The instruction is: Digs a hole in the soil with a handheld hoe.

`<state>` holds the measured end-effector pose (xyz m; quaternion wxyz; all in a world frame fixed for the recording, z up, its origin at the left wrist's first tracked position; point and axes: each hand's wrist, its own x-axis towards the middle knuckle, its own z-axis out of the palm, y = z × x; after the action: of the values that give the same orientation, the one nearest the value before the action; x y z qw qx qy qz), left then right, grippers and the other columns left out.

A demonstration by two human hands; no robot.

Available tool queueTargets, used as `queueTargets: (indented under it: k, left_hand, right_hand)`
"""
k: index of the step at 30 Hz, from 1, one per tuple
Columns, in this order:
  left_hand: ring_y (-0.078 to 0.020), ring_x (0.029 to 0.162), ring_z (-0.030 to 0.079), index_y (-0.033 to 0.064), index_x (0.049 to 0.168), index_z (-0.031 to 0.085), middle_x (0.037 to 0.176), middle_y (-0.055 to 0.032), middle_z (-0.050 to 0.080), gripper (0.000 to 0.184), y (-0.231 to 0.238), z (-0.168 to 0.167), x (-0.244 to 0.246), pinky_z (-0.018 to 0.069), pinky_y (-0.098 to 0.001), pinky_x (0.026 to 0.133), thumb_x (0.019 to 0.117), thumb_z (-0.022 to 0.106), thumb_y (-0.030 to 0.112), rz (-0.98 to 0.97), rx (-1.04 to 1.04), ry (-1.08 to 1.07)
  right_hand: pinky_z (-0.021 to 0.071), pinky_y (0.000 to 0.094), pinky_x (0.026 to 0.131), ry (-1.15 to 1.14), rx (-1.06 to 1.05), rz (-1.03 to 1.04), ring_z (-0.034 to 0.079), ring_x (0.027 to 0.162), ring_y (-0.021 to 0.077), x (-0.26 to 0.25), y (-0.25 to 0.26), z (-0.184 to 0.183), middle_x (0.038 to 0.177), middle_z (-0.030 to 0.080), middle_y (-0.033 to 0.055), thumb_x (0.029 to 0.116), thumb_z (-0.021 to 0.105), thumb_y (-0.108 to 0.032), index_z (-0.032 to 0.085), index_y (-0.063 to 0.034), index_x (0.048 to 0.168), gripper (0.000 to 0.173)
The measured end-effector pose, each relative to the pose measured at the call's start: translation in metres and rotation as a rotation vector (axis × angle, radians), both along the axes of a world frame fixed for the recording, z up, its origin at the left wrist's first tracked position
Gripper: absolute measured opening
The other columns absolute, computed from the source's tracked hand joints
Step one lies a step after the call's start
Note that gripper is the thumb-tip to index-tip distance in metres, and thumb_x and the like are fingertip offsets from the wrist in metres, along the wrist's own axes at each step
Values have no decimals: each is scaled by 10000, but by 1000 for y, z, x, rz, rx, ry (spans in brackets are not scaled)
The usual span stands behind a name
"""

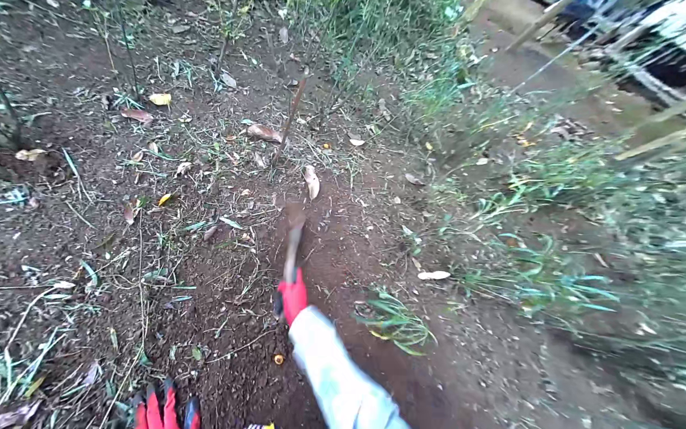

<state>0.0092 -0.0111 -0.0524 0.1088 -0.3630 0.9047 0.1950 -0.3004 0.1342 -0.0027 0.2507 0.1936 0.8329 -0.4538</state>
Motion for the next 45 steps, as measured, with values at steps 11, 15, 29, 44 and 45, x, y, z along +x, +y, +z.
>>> queueTargets:
  k: [11,15,29,44,45]
  left_hand:
    - [-522,1449,386,124,1464,581,1562,-260,444,733,2,-21,6,141,-797,1139,902,549,594,6,-123,125]
    - [-521,1461,367,134,1480,565,1574,-259,429,742,1,-23,6,138,-794,1144,904,550,601,5,-116,124]
    - [-505,1478,350,120,1463,583,1580,-245,429,759,1,-23,3,131,-801,1142,880,567,606,22,-92,150]
    - [-476,1502,321,124,1472,572,1594,-221,420,744,-1,-18,2,111,-771,1168,898,559,597,18,-72,63]
    - [-482,1500,322,112,1452,589,1586,-232,425,725,-1,-16,1,113,-773,1167,904,580,586,15,-63,55]
  right_hand:
    - [550,408,628,99,-64,19,611,688,234,-58,-15,43,1003,612,177,1065,490,-98,199,-92,1605,614]
    - [546,589,914,-249,57,427,681,1044,396,100,-28,4,1294,629,271,1015,591,-139,67,-202,1667,839]
    - [463,561,1090,-298,42,455,587,1285,407,168,17,21,1466,515,299,982,643,-84,77,-112,1658,882]
    - [561,515,929,-252,83,311,682,1070,324,170,75,54,1337,621,229,992,649,-166,229,-175,1644,775]
    - [585,505,780,-219,100,230,688,894,312,141,79,67,1245,639,231,997,633,-133,237,-185,1640,757]
